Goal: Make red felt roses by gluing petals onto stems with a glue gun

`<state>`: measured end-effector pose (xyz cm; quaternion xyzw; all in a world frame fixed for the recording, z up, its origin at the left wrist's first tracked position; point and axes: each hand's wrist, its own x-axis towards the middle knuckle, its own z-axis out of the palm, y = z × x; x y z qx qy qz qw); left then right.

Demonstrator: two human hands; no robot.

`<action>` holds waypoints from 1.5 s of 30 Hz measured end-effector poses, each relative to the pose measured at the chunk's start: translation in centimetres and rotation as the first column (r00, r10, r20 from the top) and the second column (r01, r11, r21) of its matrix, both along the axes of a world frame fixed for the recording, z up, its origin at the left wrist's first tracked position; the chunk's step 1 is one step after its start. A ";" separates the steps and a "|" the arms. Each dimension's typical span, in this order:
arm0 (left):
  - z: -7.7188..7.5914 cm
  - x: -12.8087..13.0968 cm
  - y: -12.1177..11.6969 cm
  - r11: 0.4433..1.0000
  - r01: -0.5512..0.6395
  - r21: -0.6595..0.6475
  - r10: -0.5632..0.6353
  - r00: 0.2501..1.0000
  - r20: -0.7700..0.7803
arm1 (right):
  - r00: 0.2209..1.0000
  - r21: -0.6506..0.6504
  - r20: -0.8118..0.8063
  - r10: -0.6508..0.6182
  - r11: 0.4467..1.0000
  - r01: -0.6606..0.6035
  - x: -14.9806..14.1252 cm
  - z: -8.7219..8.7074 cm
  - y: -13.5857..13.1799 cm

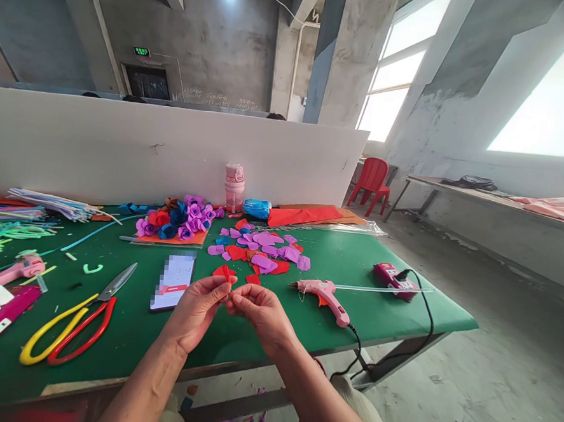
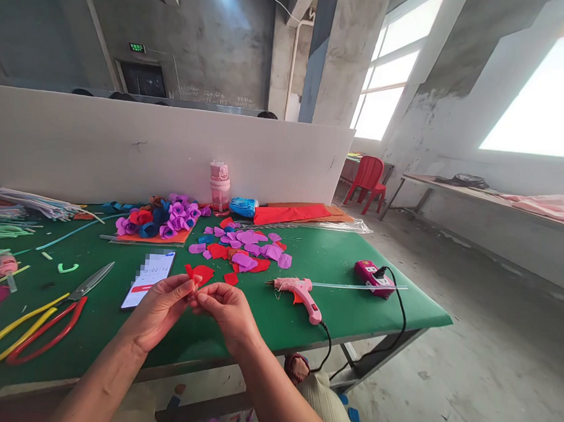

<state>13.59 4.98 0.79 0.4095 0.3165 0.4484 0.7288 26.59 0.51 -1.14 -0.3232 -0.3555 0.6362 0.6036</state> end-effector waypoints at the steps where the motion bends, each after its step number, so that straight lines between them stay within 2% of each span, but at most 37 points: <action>1: 0.0 0.0 0.0 1.000 0.013 0.013 -0.013 1.000 -0.002 | 1.000 0.003 0.006 -0.014 1.000 0.014 0.0 0.1 0.0; 4: -0.2 0.1 0.0 0.999 0.032 0.029 -0.032 0.999 -0.001 | 0.999 0.009 0.021 -0.033 0.999 0.033 -0.2 0.2 -0.1; 8: -0.3 0.1 -0.1 1.000 0.027 0.014 -0.026 0.999 -0.019 | 1.000 -0.004 -0.004 0.002 1.000 -0.002 -0.3 0.0 -0.3; 11: -0.3 0.0 0.0 0.999 -0.001 0.036 0.003 0.999 -0.042 | 0.995 0.031 0.097 0.010 0.999 -0.013 0.2 0.0 0.0; 14: -0.2 -0.1 0.0 0.995 -0.030 0.090 0.037 0.996 -0.076 | 0.952 0.109 0.276 -0.130 0.989 0.104 1.3 0.3 0.4; 16: 0.0 -0.1 -0.2 0.997 -0.009 0.082 0.017 0.995 -0.101 | 0.918 0.144 0.318 -0.236 0.969 0.199 1.9 0.8 0.5; 18: 0.1 0.1 -0.4 0.998 0.026 0.049 -0.020 0.992 -0.125 | 0.910 0.161 0.317 -0.267 0.961 0.226 2.2 1.2 0.5; 23: 0.1 0.8 -0.9 0.998 0.034 0.061 -0.022 0.981 -0.193 | 0.902 0.186 0.355 -0.247 0.964 0.190 1.9 1.2 0.4; 35: -0.3 1.2 -1.1 0.987 0.056 0.150 -0.007 0.952 -0.307 | 0.849 0.124 0.474 -0.234 0.972 0.199 2.2 2.1 -0.1; 45: -0.2 1.1 -1.2 0.983 0.033 0.181 0.035 0.932 -0.360 | 0.845 0.118 0.474 -0.248 0.969 0.218 2.0 2.3 -0.3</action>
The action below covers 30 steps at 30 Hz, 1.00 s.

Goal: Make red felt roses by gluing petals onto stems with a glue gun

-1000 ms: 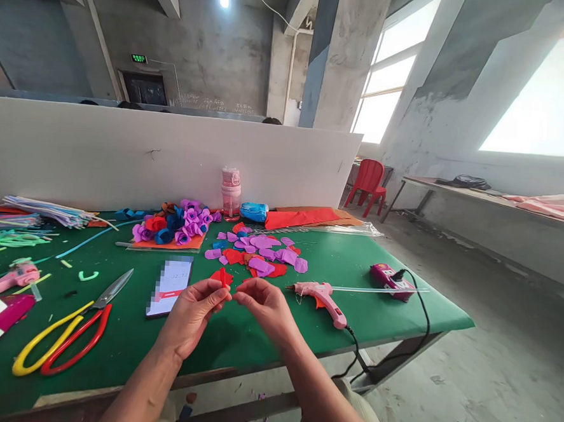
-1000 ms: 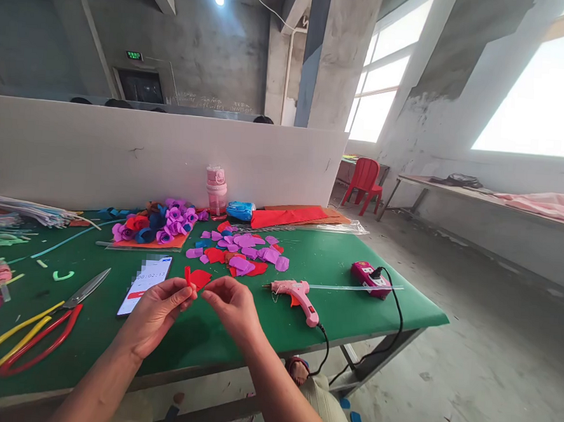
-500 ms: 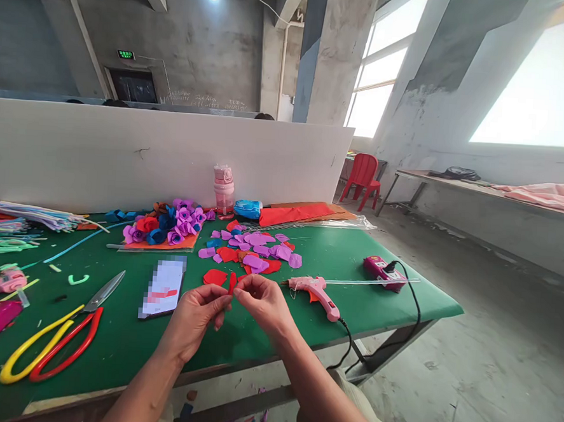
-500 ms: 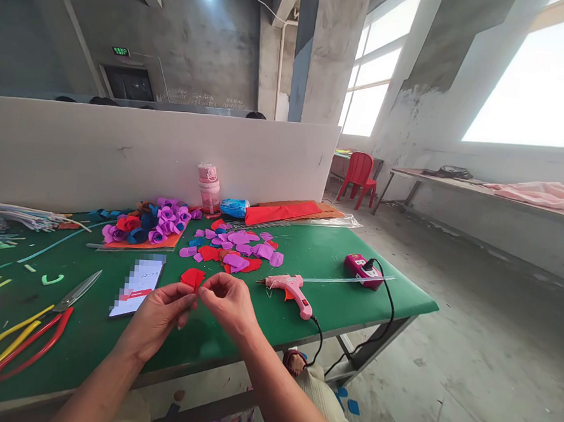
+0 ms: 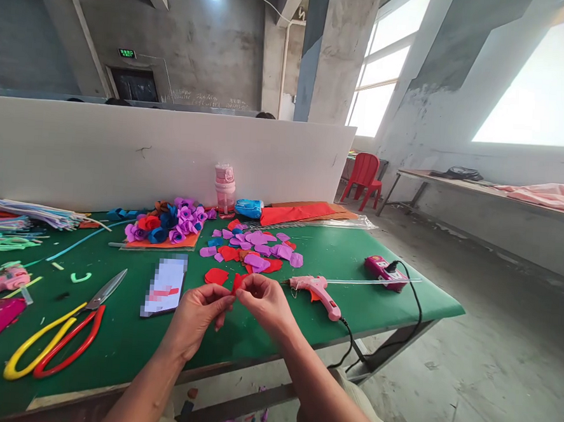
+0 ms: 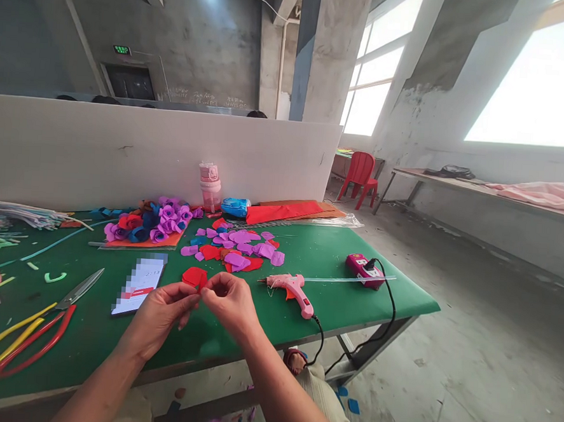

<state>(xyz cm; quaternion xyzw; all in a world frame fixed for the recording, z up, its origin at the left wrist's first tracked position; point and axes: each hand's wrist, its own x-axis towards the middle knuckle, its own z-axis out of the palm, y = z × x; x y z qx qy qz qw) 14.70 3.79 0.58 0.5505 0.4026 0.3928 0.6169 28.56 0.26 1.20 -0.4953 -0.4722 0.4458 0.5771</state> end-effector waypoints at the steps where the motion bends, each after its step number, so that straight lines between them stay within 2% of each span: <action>1: 0.1 0.0 0.0 1.000 -0.002 0.000 0.002 1.000 -0.007 | 1.000 0.000 -0.001 -0.001 1.000 0.001 0.0 -0.1 0.0; 5: 0.4 0.1 -0.3 1.000 0.000 -0.026 0.000 1.000 -0.017 | 1.000 -0.012 -0.004 -0.004 1.000 0.004 0.0 -0.3 0.2; 9: 0.5 -0.1 -0.3 0.992 0.073 -0.105 -0.068 0.996 0.050 | 0.996 -0.016 -0.089 0.014 1.000 -0.015 -0.1 -0.2 0.2; 15: -0.5 -0.6 0.3 0.963 0.178 -0.202 -0.137 0.970 0.201 | 0.983 -0.012 -0.181 0.004 1.000 -0.007 -0.3 -0.5 0.2; 20: -1.0 -0.7 0.7 0.938 0.241 -0.248 -0.163 0.941 0.296 | 0.964 -0.033 -0.264 0.036 0.998 -0.047 -0.3 -0.5 0.0; 25: -0.4 -0.7 0.4 0.956 0.206 -0.207 -0.160 0.962 0.219 | 0.959 -0.016 -0.274 0.071 0.997 -0.079 0.3 0.0 -0.1; 30: -0.1 -0.6 0.1 0.973 0.167 -0.156 -0.153 0.983 0.100 | 0.966 -0.047 -0.256 0.044 0.997 -0.058 1.1 0.2 0.1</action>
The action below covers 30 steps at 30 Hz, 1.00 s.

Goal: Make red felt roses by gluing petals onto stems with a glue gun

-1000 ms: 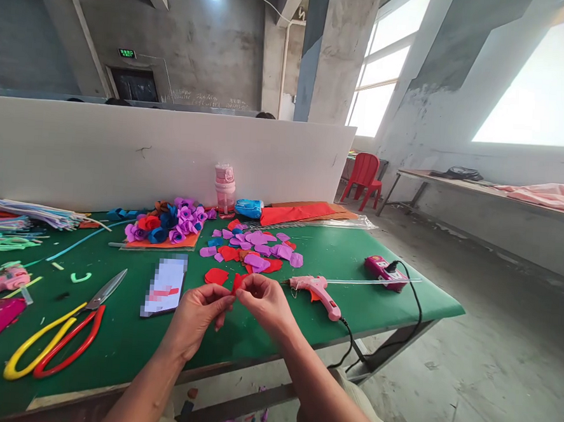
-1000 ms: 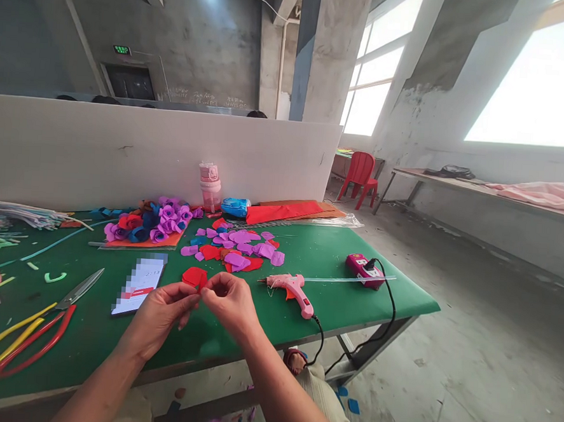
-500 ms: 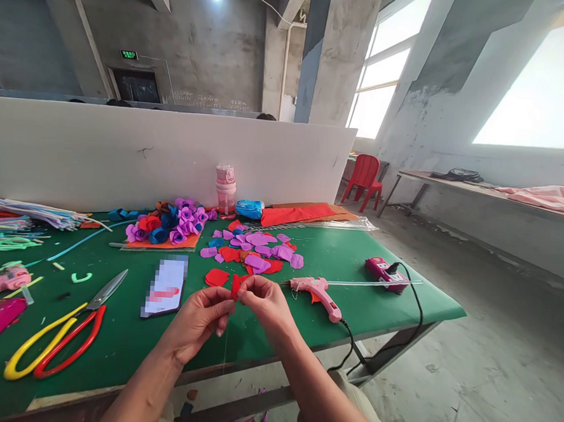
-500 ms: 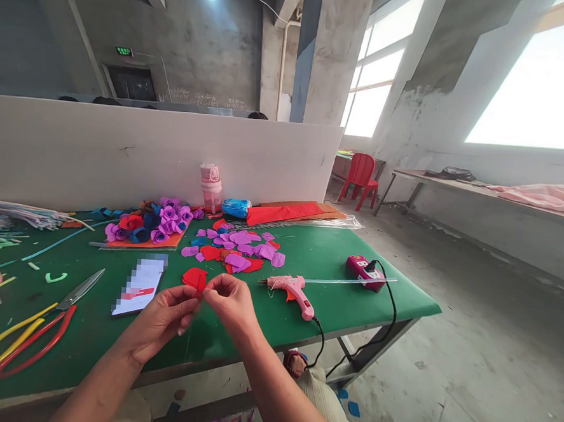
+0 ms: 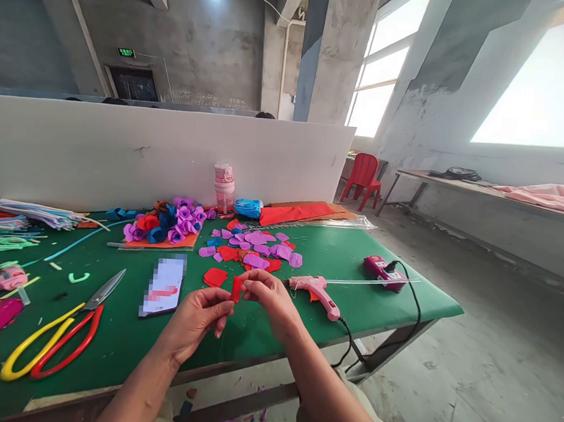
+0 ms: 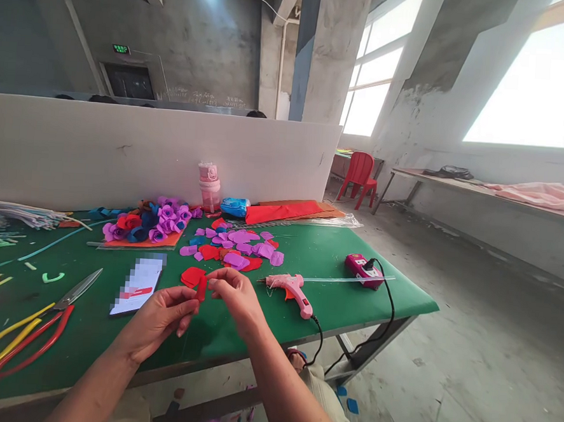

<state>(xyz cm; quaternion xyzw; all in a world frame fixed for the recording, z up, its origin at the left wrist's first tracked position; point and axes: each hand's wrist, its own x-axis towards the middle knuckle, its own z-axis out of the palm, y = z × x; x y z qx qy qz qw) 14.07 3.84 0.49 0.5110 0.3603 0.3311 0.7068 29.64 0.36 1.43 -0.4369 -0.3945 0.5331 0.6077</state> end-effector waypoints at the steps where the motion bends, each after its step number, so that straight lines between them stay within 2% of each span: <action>1: 0.0 0.0 0.0 1.000 0.007 0.011 -0.007 1.000 -0.011 | 1.000 -0.001 0.023 0.012 1.000 -0.012 0.0 0.0 0.0; 11: 0.3 0.1 -0.3 0.999 0.017 0.032 -0.015 0.999 -0.044 | 0.992 0.027 0.127 0.021 0.999 -0.025 -0.2 -0.5 0.0; 16: 0.5 0.2 -0.3 1.000 0.007 0.029 -0.006 0.999 -0.036 | 0.992 0.044 0.113 0.055 0.997 -0.060 0.1 -0.7 0.1; 19: 0.5 0.3 -0.3 0.998 -0.004 0.056 0.007 0.998 -0.058 | 0.993 0.051 0.114 0.028 0.998 -0.034 0.1 -0.9 0.2; 25: 0.2 0.4 -0.4 0.994 -0.030 0.106 0.041 0.994 -0.105 | 0.974 0.037 0.215 -0.070 0.997 0.064 -0.5 -0.7 0.2; 30: 0.1 0.4 -0.2 0.993 -0.083 0.089 0.089 0.994 -0.065 | 0.983 0.033 0.177 -0.054 0.998 0.049 -0.2 -0.1 0.0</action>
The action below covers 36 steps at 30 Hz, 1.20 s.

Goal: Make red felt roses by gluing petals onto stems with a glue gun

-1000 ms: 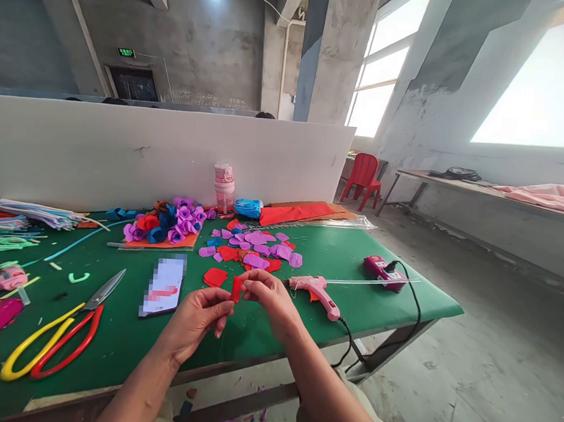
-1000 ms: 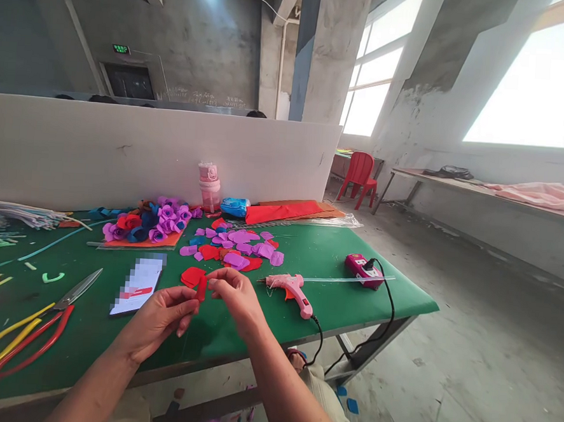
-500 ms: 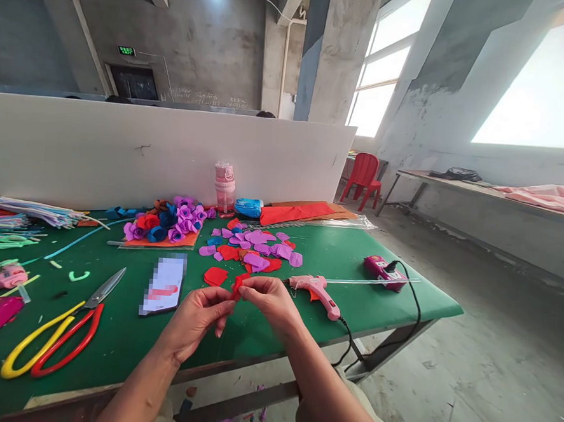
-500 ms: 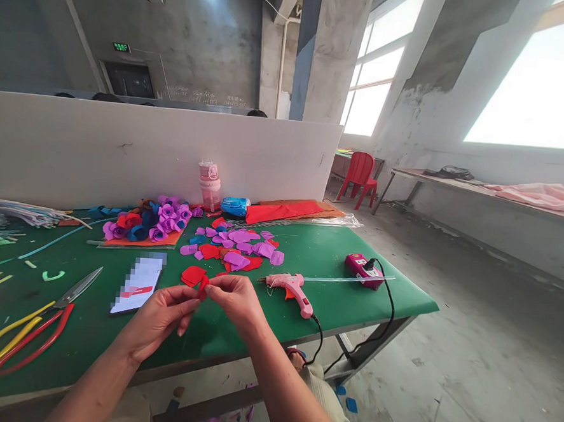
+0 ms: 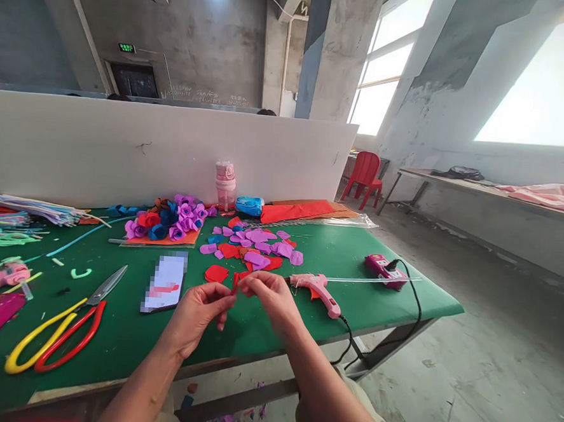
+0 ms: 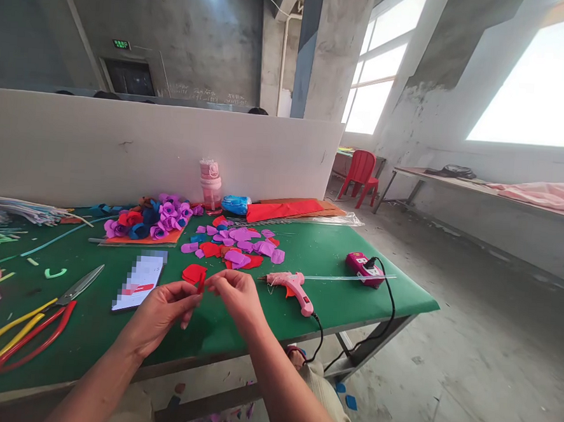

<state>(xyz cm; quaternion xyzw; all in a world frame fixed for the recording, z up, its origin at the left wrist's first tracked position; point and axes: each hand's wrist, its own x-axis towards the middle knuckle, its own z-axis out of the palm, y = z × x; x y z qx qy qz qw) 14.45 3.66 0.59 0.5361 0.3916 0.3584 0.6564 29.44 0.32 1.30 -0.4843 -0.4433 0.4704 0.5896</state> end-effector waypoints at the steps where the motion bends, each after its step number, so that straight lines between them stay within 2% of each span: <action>1: 0.0 0.0 0.1 1.000 -0.014 -0.012 0.015 1.000 0.017 | 0.999 0.008 -0.032 -0.003 1.000 0.004 0.1 0.0 0.0; 3: 0.0 0.1 0.2 0.999 -0.035 -0.041 0.037 0.998 0.056 | 0.997 0.016 -0.074 0.007 1.000 -0.006 0.2 -0.1 0.1; 7: -0.1 0.2 0.3 0.995 -0.071 -0.074 0.081 0.987 0.136 | 0.989 -0.004 -0.065 0.131 0.991 -0.132 -0.2 -1.0 0.4; 11: -0.4 0.1 0.5 0.981 -0.175 -0.081 0.190 0.949 0.253 | 0.977 -0.036 -0.031 0.210 0.977 -0.211 -1.1 -1.7 0.4; 14: -0.5 -0.1 0.7 0.968 -0.231 -0.099 0.250 0.928 0.276 | 0.968 -0.010 -0.014 0.252 0.968 -0.252 -1.8 -2.0 0.2; 16: -0.4 -0.4 0.8 0.969 -0.226 -0.099 0.244 0.936 0.253 | 0.978 0.016 0.010 0.208 0.978 -0.208 -2.0 -2.3 0.3; 20: 0.0 -1.2 1.1 0.988 -0.140 -0.059 0.148 0.974 0.173 | 0.993 0.021 0.071 0.097 0.995 -0.098 -2.0 -2.8 0.6; 23: 0.3 -1.6 1.3 0.987 -0.146 -0.073 0.157 0.969 0.190 | 0.992 0.027 0.110 0.066 0.997 -0.069 -2.0 -3.1 0.7; 28: 0.2 -1.6 1.4 0.988 -0.130 -0.084 0.149 0.951 0.270 | 0.989 -0.014 0.045 0.138 0.990 -0.137 -2.4 -3.2 0.6; 36: 0.2 -1.3 1.3 0.988 -0.121 -0.101 0.147 0.939 0.310 | 0.972 -0.043 -0.081 0.220 0.974 -0.224 -2.6 -2.6 0.2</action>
